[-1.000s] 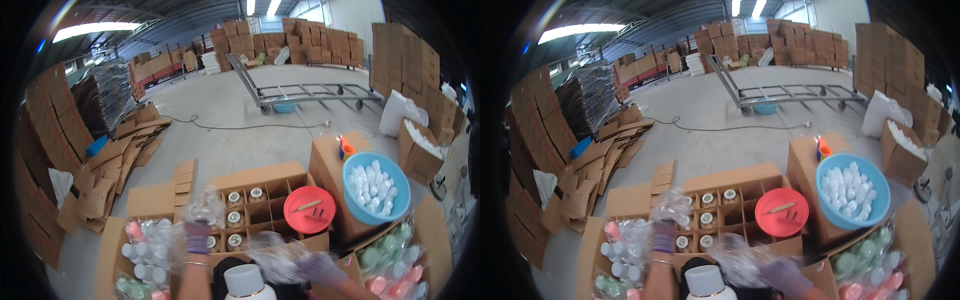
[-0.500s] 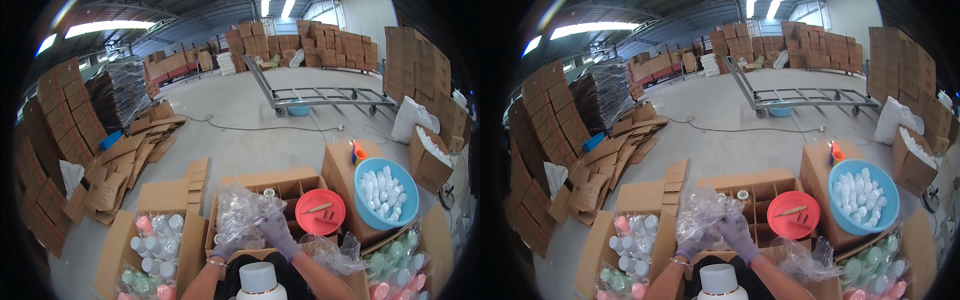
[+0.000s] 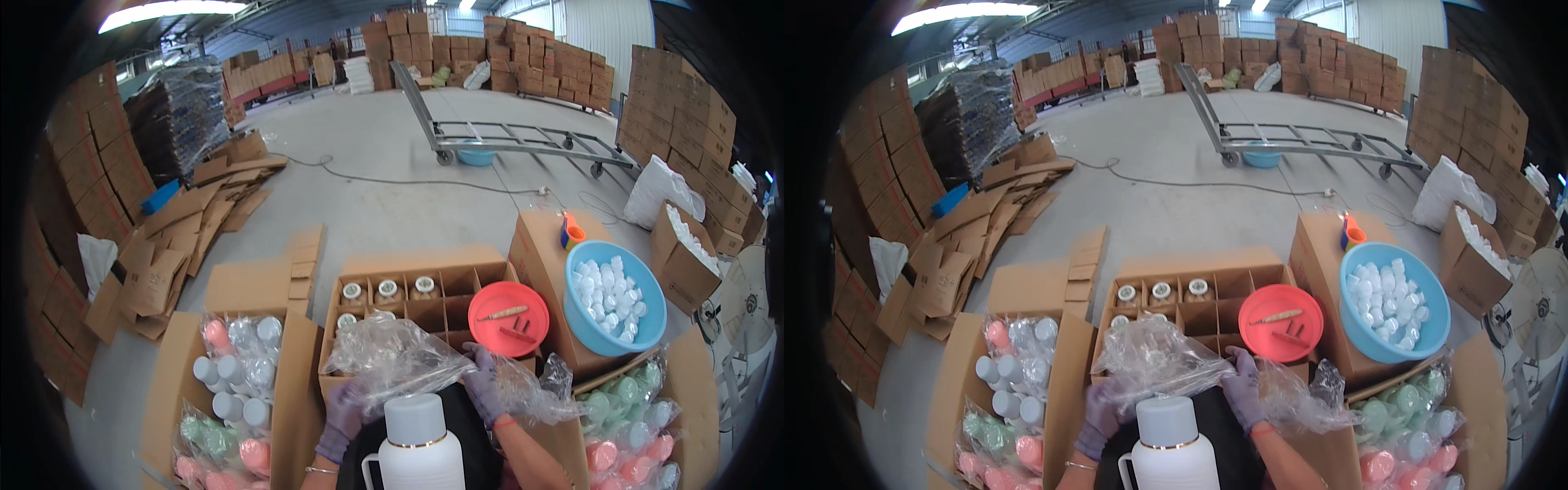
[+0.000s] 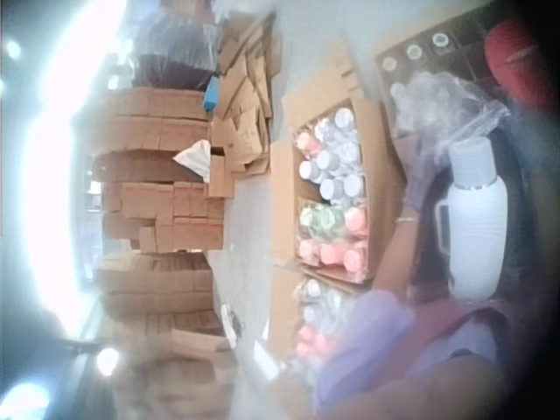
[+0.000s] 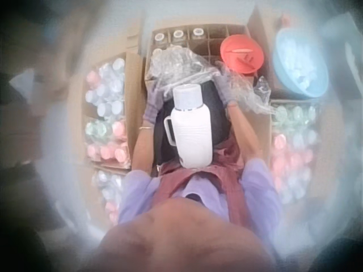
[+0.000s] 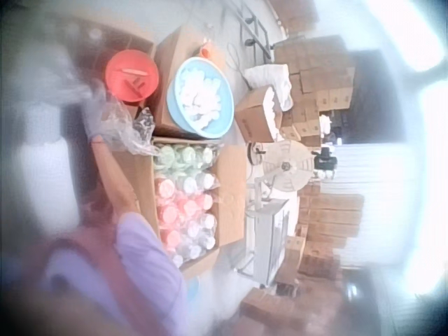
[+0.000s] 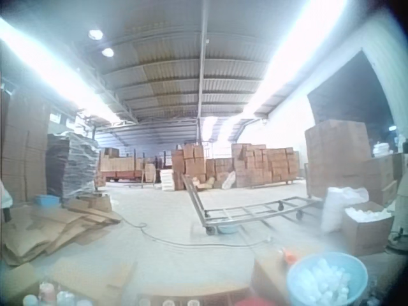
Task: The person sits on the floor in a warehouse and repeatedly packs white thermos bottles into a cardboard box. They open each bottle, place a small white cap into the opening, close the lid, wrap the bottle in a plastic bag, and place it into a compartment in the box.
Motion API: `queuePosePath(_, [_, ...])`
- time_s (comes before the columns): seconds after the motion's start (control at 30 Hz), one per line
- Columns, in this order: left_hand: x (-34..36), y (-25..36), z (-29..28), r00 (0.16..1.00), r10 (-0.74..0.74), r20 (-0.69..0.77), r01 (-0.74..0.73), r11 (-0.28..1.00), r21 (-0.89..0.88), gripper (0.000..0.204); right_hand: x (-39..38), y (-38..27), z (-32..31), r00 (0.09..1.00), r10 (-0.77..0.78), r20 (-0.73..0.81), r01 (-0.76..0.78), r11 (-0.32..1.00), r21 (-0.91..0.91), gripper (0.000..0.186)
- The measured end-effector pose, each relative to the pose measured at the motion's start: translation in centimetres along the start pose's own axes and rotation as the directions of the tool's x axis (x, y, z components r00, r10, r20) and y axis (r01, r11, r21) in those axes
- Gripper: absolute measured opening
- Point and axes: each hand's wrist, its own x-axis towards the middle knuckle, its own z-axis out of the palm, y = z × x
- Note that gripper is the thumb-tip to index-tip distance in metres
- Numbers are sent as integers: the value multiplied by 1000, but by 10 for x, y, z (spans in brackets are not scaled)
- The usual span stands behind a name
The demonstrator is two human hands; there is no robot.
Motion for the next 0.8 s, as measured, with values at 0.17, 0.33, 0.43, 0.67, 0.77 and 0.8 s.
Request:
queuePosePath(0.17, [-91,7,12,994,12,106,-56,907,418,54,-106,-85,-42,808,-557,189,583,801,-133,25])
queuePosePath(0.33, [-181,0,12,986,-104,-126,157,821,549,37,-196,-80,-76,900,-292,324,412,811,-416,30])
queuePosePath(0.43, [-250,-21,-40,964,-266,-24,214,713,668,37,-240,-57,-107,661,-503,556,712,655,-254,21])
queuePosePath(0.67, [-209,74,-5,907,-412,-90,418,849,322,43,-242,-48,-138,435,-466,771,801,591,-94,15])
queuePosePath(0.77, [-159,64,33,979,-201,-26,149,627,765,41,-247,-37,-138,388,-479,788,839,537,-87,17])
queuePosePath(0.8, [-149,54,23,973,-219,74,14,377,926,42,-252,-35,-142,428,-411,805,802,584,-128,17])
